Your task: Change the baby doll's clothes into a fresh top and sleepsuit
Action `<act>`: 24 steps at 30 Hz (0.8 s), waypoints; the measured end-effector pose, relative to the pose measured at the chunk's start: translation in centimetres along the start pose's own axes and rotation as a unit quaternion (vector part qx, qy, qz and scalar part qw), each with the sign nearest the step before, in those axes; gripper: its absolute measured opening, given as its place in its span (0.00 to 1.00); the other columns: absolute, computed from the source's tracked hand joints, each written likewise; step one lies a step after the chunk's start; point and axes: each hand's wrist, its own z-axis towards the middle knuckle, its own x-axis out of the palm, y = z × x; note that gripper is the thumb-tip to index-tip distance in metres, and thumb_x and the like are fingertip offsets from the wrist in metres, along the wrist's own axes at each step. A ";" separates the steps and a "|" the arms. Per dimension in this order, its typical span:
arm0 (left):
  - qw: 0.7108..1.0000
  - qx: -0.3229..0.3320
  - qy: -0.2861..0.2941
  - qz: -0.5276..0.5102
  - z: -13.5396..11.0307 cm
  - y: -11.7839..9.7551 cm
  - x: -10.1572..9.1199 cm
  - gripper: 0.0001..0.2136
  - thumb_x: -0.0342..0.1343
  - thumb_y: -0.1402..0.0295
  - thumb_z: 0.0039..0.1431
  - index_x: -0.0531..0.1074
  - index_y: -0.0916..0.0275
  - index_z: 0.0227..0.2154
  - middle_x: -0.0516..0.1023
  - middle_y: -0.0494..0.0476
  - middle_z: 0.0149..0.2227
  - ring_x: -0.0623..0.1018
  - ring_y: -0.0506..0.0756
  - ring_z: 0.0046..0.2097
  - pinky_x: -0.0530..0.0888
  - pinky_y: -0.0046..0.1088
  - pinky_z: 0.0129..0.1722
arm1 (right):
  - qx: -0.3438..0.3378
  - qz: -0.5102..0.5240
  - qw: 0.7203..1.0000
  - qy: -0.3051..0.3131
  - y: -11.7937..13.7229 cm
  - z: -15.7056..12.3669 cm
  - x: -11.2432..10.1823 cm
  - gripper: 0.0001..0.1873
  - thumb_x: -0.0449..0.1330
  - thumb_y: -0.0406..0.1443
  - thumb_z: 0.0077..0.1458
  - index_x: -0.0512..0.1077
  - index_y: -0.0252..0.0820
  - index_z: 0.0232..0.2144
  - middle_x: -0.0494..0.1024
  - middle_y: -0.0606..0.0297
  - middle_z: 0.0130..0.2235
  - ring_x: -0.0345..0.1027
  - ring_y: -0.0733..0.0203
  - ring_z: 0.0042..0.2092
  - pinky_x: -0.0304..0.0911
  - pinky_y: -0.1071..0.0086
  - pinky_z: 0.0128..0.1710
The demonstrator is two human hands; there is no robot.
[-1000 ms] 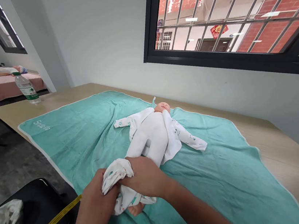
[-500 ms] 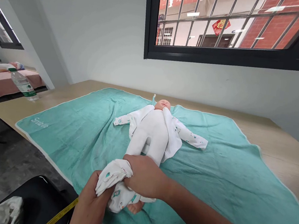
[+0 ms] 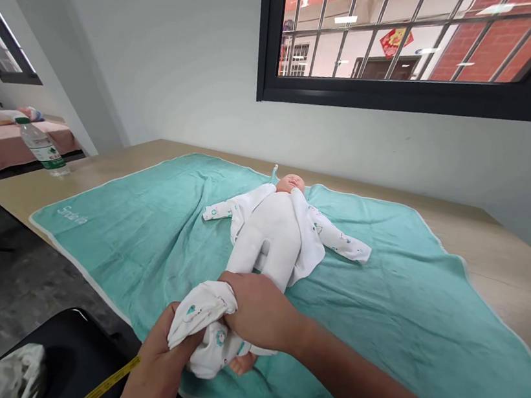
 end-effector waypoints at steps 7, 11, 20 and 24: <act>0.995 0.035 -0.002 0.097 0.7 -0.2 0.6 0.20 0.62 0.55 0.41 0.73 0.62 0.37 0.79 0.54 0.30 0.77 0.58 0.33 0.73 0.30 0.31 | 0.035 0.067 0.997 0.003 0.0 0.1 -0.3 0.09 0.58 0.39 0.50 0.68 0.42 0.34 0.77 0.66 0.35 0.69 0.60 0.35 0.54 0.71 0.30; 0.984 0.039 0.043 0.166 1.9 0.2 0.4 0.17 0.61 0.58 0.41 0.75 0.61 0.33 0.79 0.54 0.28 0.78 0.59 0.32 0.73 0.30 0.29 | 0.031 0.101 0.994 -0.008 0.2 -0.1 -0.6 0.09 0.60 0.40 0.49 0.69 0.42 0.33 0.78 0.67 0.35 0.70 0.59 0.36 0.56 0.70 0.32; 0.989 0.082 -0.037 0.117 0.0 -0.1 0.7 0.12 0.55 0.56 0.51 0.72 0.60 0.32 0.75 0.49 0.27 0.73 0.54 0.31 0.69 0.25 0.29 | 0.034 0.047 0.998 0.011 0.5 -0.2 -0.6 0.14 0.58 0.48 0.51 0.69 0.44 0.31 0.78 0.67 0.33 0.71 0.57 0.34 0.52 0.69 0.28; 0.995 0.048 -0.051 0.074 -0.1 0.2 0.6 0.15 0.58 0.54 0.49 0.71 0.61 0.32 0.74 0.49 0.25 0.71 0.53 0.28 0.67 0.24 0.27 | 0.022 0.035 0.999 0.034 0.4 -0.2 -0.7 0.15 0.60 0.48 0.49 0.69 0.44 0.33 0.79 0.67 0.34 0.71 0.58 0.35 0.53 0.70 0.28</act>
